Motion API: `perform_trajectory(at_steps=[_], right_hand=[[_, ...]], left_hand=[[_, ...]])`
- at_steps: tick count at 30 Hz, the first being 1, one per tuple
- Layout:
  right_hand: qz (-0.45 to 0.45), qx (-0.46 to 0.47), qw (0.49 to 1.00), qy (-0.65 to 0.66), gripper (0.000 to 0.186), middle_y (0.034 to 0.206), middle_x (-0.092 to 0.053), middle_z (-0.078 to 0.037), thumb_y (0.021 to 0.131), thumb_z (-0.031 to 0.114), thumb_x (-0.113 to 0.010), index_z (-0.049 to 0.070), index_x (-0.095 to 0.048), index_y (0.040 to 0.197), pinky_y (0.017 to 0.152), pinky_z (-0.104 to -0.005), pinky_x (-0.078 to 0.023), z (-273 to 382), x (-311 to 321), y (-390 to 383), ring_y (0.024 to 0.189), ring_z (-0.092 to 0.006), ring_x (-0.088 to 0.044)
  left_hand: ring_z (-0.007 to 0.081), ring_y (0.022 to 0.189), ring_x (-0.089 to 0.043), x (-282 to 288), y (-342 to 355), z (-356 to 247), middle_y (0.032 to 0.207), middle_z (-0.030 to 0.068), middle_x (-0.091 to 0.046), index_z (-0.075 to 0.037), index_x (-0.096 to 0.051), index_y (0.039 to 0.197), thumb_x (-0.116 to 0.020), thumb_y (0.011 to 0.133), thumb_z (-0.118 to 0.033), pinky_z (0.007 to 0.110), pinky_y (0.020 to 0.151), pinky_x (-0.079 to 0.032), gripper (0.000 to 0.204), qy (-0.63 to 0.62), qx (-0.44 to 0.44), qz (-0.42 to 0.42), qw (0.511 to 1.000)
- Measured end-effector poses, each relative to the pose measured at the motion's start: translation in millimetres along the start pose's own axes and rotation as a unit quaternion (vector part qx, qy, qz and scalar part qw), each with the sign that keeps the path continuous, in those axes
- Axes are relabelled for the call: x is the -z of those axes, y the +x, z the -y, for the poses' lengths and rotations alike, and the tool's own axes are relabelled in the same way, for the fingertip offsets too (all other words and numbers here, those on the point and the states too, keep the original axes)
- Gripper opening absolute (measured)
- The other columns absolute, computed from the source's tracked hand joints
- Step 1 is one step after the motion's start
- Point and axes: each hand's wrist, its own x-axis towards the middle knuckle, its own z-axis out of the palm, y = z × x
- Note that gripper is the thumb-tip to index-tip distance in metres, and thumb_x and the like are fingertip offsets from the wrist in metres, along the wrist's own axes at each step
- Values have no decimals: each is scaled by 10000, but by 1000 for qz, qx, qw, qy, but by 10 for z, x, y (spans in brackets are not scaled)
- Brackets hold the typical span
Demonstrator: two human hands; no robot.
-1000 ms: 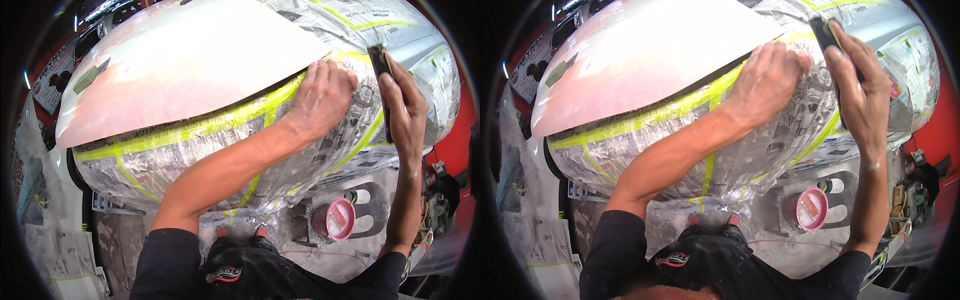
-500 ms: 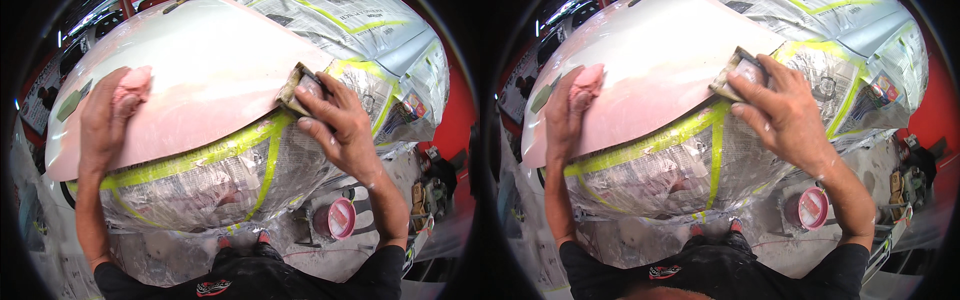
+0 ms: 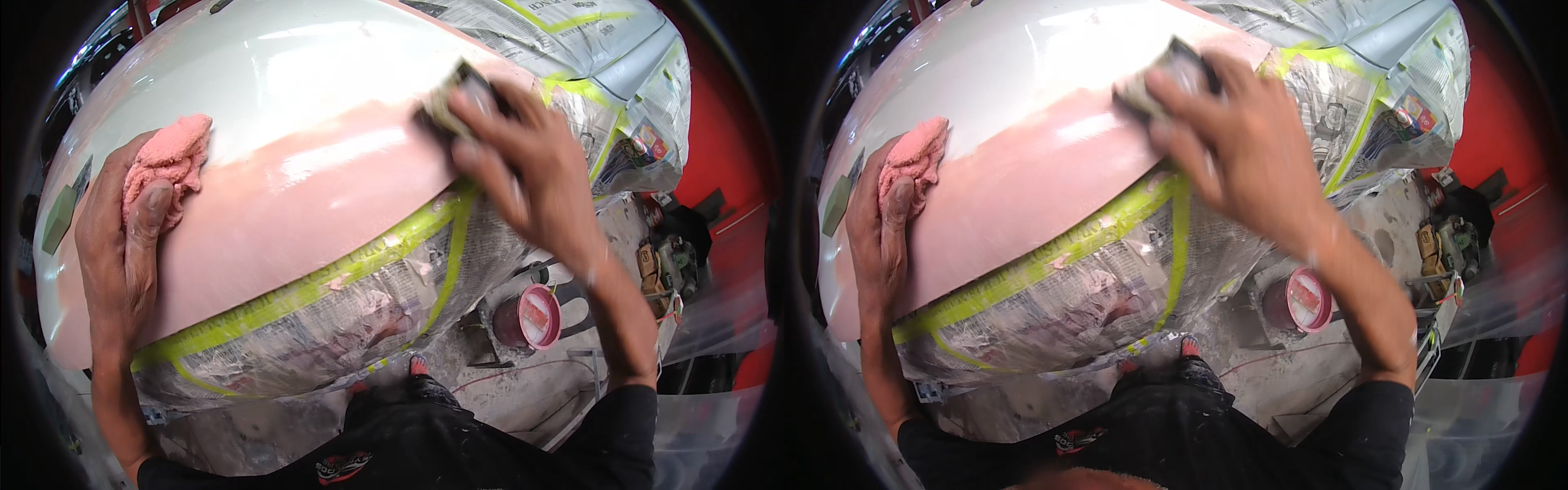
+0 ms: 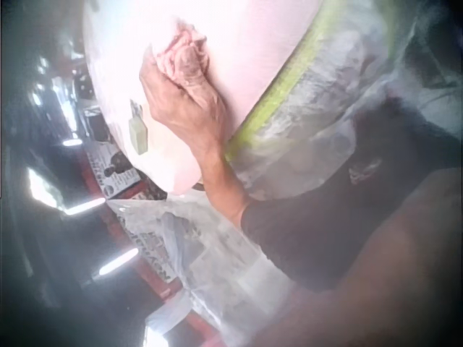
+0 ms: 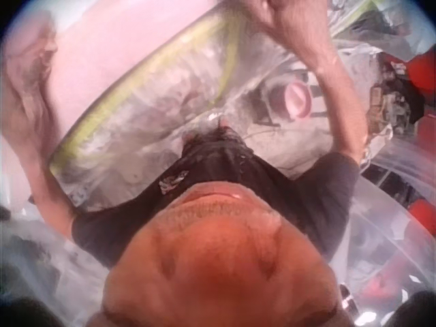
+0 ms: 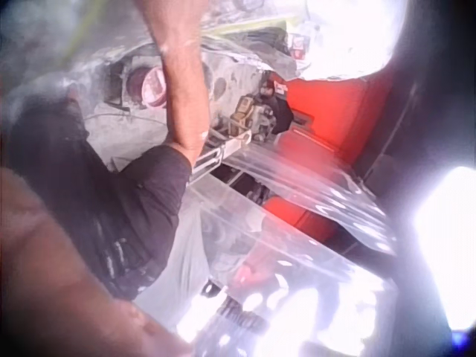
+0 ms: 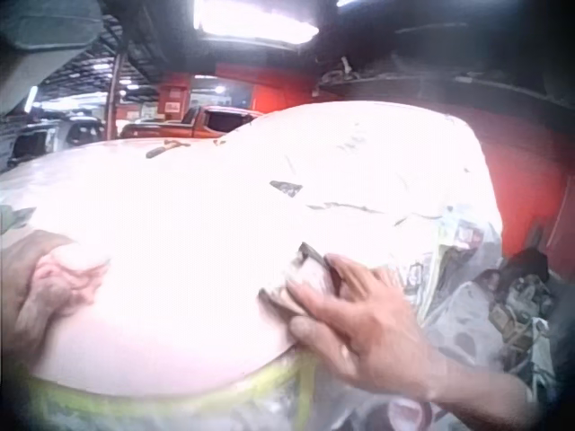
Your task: The person sands a pink car part with a sanding block, moving it back and forth across the surface. They occasionally wipe the surface with a pink cloth while continuing to sand.
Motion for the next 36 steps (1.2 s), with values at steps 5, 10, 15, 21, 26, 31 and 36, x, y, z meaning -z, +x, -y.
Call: perform_trajectory(at_steps=[5, 10, 15, 21, 26, 31, 36], right_hand=[[23, 2, 1000, -5, 394, 1263, -675, -240, 937, 355, -700, 136, -748, 1261, 907, -470, -535, -295, 54, 131, 1028, -414, -682], [84, -87, 992, 35, 479, 1112, -739, -221, 964, 389, -681, 114, -691, 1355, 932, -469, -538, -501, -5, 346, 1078, -340, -694], [34, 16, 999, -7, 435, 1266, -675, -226, 960, 414, -650, 133, -731, 1282, 893, -485, -536, -162, 128, 17, 1021, -415, -686], [123, -114, 986, 15, 440, 1353, -627, -283, 971, 380, -659, 135, -710, 1333, 951, -451, -531, -616, 116, 290, 1075, -397, -689], [96, -19, 995, -16, 454, 1330, -630, -310, 968, 393, -663, 124, -706, 1331, 953, -449, -532, -285, 243, -8, 1073, -424, -686], [126, -99, 987, 17, 434, 1242, -688, -250, 998, 387, -619, 101, -716, 1310, 864, -447, -552, -977, -32, 555, 969, -400, -725], [23, 47, 998, -31, 434, 1202, -686, -293, 961, 416, -642, 131, -742, 1273, 858, -450, -565, -533, 34, 93, 930, -415, -722]], left_hand=[[262, 1142, -626, -9, 79, -43, 1233, 174, -660, 22, -588, 1340, -498, 1095, -315, 361, 1042, -441, 426, 1, -9, 29, 1000], [312, 1034, -660, -63, 71, -24, 1153, 200, -682, 34, -601, 1323, -521, 1085, -320, 403, 934, -500, 434, -2, -48, -11, 999], [327, 1101, -639, 78, 53, -139, 1189, 202, -664, 40, -600, 1305, -519, 1081, -294, 403, 987, -475, 411, -4, -9, 2, 1000], [333, 1109, -636, -24, 75, -155, 1213, 206, -657, 41, -599, 1306, -511, 1089, -330, 410, 990, -473, 438, -25, -28, 5, 999], [331, 1113, -634, 34, 43, -81, 1207, 205, -660, 38, -598, 1313, -506, 1091, -343, 415, 987, -472, 450, 16, -20, 0, 1000], [340, 1111, -634, -65, 93, -156, 1193, 211, -663, 35, -598, 1317, -510, 1088, -349, 421, 990, -470, 456, -16, -11, -9, 1000], [342, 1093, -641, 11, 2, -29, 1179, 210, -668, 33, -598, 1317, -520, 1083, -342, 415, 980, -476, 450, 36, -23, -13, 999]])
